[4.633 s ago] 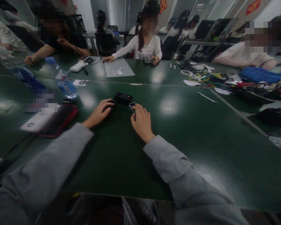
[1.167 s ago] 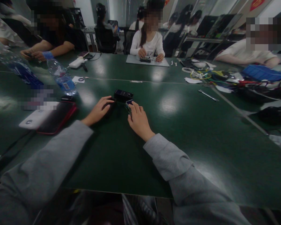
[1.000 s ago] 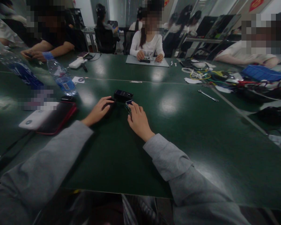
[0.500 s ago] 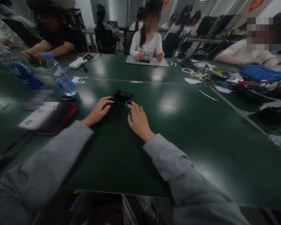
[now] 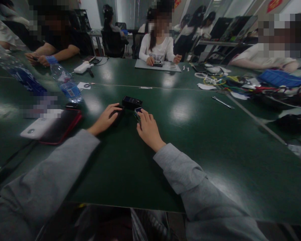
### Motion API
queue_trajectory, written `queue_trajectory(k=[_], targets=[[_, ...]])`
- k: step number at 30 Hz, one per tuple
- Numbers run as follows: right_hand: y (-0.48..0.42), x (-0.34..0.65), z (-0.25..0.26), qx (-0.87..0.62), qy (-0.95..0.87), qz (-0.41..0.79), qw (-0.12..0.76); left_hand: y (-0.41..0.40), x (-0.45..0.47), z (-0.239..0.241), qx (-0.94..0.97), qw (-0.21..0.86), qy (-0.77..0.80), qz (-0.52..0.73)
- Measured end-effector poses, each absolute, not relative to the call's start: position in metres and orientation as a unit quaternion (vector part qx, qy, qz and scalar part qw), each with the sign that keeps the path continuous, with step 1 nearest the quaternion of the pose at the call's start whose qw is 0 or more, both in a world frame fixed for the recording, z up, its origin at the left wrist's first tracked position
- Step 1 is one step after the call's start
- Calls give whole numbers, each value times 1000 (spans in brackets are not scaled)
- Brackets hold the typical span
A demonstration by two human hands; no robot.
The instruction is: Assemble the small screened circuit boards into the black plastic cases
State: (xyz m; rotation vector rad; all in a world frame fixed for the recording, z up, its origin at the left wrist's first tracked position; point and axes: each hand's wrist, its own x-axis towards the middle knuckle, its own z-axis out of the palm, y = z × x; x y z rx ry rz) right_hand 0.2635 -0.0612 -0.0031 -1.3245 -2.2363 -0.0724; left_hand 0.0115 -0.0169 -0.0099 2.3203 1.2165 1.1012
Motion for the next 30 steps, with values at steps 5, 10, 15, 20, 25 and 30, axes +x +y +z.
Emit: queue_trajectory(k=[5, 10, 15, 20, 25, 30], targets=[[-60, 264, -5, -492, -828, -29, 267, -16, 11, -11, 807, 151, 421, 385], [-60, 264, -5, -491, -829, -35, 266, -17, 11, -11, 805, 155, 428, 380], [-60, 265, -6, -487, -830, -36, 268, -19, 12, -9, 804, 159, 428, 381], [-60, 265, -5, -488, -830, -32, 268, -19, 12, -8, 805, 154, 430, 379], [-61, 264, -4, -488, -830, -23, 270, -19, 12, -8, 805, 155, 429, 379], [-61, 264, -3, -488, -829, -19, 272, -20, 13, -6, 807, 156, 427, 377]])
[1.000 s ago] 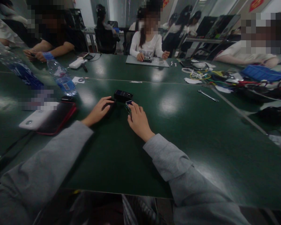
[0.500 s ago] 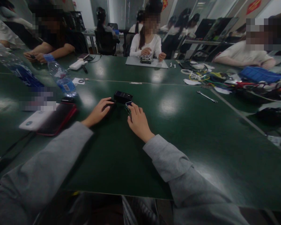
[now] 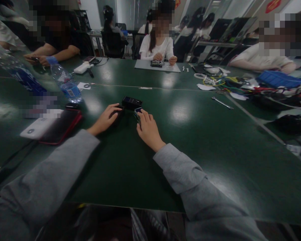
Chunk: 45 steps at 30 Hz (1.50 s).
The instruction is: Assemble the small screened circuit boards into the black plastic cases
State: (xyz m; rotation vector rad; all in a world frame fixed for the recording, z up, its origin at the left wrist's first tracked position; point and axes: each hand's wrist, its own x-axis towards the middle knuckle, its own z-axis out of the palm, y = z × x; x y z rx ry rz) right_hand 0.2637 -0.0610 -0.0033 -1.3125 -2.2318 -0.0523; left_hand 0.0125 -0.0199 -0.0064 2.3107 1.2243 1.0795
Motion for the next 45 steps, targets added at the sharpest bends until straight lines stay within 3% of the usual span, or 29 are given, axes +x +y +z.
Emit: queue_trajectory(k=[37, 45], targets=[[-61, 264, -3, -455, -836, 6, 305, -20, 12, -7, 803, 159, 431, 379], [-65, 258, -1, -441, -857, 1, 266, -20, 12, -7, 804, 157, 426, 384]])
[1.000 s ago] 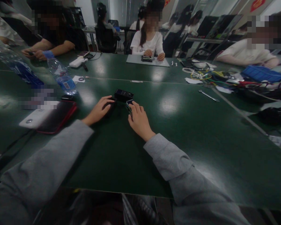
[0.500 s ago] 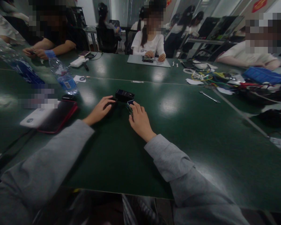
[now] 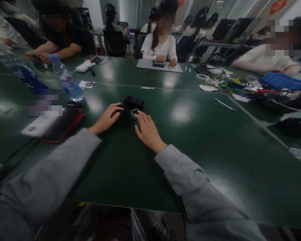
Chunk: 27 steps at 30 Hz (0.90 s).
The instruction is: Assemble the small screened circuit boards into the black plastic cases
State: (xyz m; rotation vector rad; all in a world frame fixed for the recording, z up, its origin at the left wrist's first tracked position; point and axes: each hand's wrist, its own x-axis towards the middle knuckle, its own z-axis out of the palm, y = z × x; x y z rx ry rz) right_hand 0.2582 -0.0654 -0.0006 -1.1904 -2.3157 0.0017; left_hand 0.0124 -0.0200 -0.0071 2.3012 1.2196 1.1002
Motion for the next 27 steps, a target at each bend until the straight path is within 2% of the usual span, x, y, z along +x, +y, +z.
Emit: queue_trajectory(k=[27], targets=[[-64, 260, -3, -426, -861, -5, 278, -20, 13, -6, 804, 158, 427, 383]])
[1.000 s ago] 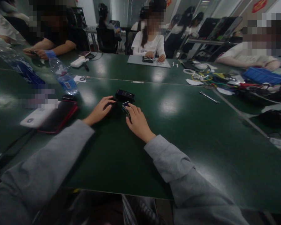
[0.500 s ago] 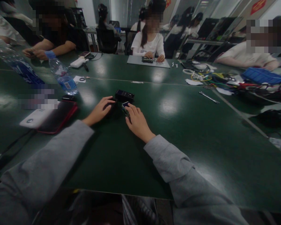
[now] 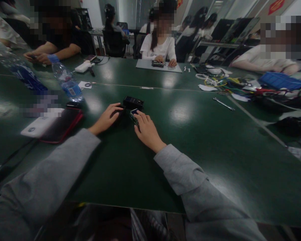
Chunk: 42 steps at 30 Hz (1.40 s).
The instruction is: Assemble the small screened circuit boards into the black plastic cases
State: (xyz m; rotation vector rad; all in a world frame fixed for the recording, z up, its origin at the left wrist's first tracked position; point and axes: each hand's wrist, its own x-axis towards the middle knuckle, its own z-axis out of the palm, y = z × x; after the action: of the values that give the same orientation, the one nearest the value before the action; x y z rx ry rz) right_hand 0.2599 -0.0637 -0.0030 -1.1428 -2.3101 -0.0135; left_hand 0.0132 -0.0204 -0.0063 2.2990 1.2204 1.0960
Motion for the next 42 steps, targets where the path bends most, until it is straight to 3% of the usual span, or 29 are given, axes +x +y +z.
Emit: queue_trajectory(k=[42], targets=[[-65, 259, -1, -430, -861, -3, 271, -22, 13, -4, 806, 158, 431, 375]])
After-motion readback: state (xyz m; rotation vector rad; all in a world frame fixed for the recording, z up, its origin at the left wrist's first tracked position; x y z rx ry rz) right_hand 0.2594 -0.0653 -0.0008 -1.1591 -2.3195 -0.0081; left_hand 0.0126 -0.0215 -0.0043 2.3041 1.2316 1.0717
